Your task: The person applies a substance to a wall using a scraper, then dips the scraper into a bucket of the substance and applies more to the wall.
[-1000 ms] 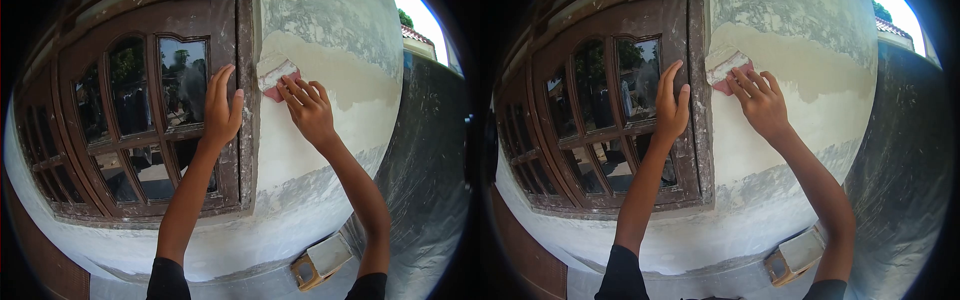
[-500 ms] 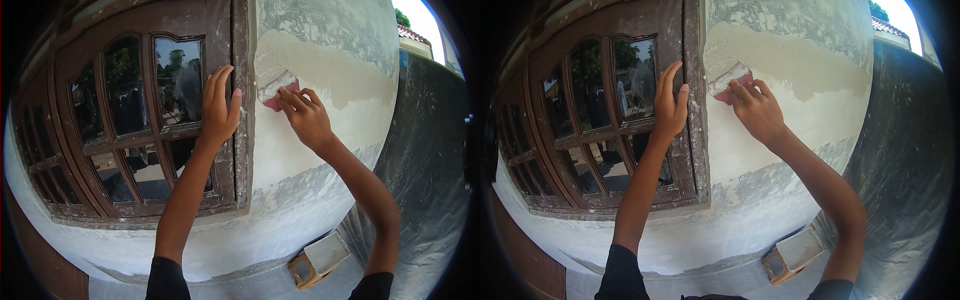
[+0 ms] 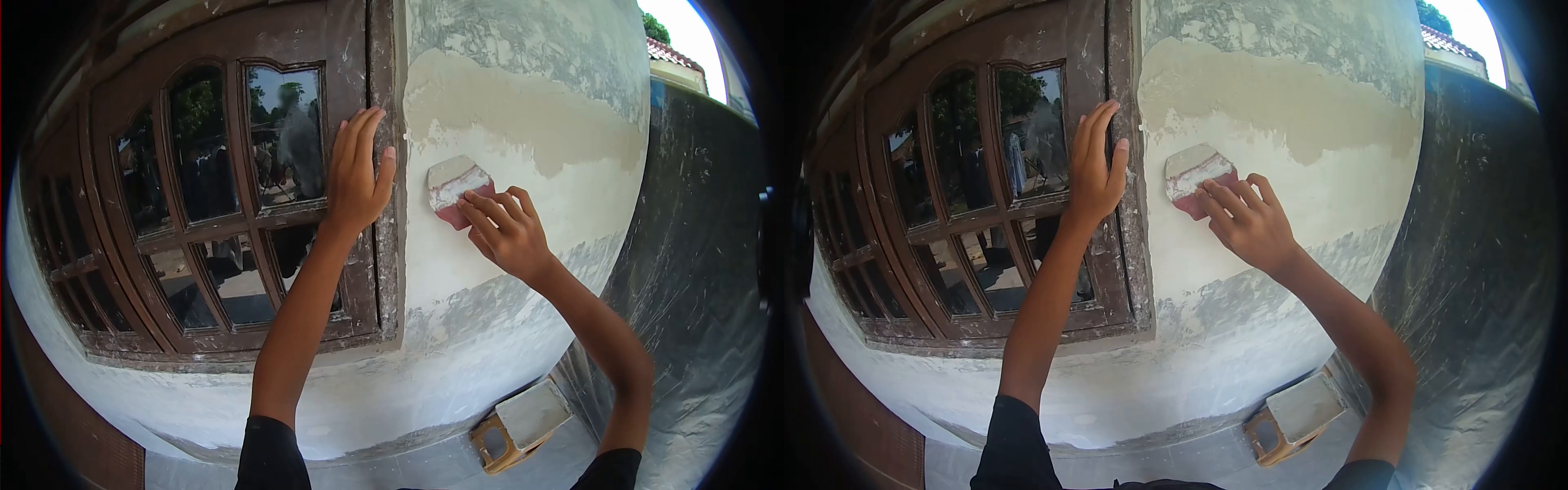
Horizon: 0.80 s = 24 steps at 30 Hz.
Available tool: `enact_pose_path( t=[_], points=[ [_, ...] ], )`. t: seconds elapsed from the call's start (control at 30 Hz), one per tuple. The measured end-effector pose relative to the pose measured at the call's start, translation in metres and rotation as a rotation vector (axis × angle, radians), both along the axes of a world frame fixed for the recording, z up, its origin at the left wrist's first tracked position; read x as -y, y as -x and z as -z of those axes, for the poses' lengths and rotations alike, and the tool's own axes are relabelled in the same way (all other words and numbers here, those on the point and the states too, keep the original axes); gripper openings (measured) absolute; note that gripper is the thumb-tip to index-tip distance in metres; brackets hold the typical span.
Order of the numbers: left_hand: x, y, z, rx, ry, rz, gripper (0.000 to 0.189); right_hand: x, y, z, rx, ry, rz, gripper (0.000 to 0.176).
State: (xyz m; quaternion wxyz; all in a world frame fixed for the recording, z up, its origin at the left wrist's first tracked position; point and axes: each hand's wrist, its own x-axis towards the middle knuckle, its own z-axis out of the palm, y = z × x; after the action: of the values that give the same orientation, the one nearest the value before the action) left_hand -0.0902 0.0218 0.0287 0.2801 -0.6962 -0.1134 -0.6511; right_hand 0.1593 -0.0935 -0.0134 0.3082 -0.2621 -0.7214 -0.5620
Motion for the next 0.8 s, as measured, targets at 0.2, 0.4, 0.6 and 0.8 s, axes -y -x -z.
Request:
enact_pose_path(
  t=[0.2, 0.4, 0.6, 0.8],
  points=[
    [-0.003, 0.000, 0.001, -0.001, -0.033, -0.062, 0.048, 0.002, 0.010, -0.026, -0.153, -0.117, -0.142, 0.029],
    [-0.004, 0.000, 0.004, -0.001, -0.046, -0.105, 0.049, -0.024, 0.036, -0.069, -0.617, 0.058, -0.565, 0.029],
    [-0.009, 0.001, 0.005, -0.005, -0.064, -0.121, 0.049, -0.049, 0.049, -0.096, -0.727, 0.147, -0.630, 0.038],
    [-0.007, 0.001, 0.006, -0.006, -0.050, -0.133, 0.049, -0.059, 0.053, -0.101, -0.745, 0.157, -0.570, 0.039]
  ],
)
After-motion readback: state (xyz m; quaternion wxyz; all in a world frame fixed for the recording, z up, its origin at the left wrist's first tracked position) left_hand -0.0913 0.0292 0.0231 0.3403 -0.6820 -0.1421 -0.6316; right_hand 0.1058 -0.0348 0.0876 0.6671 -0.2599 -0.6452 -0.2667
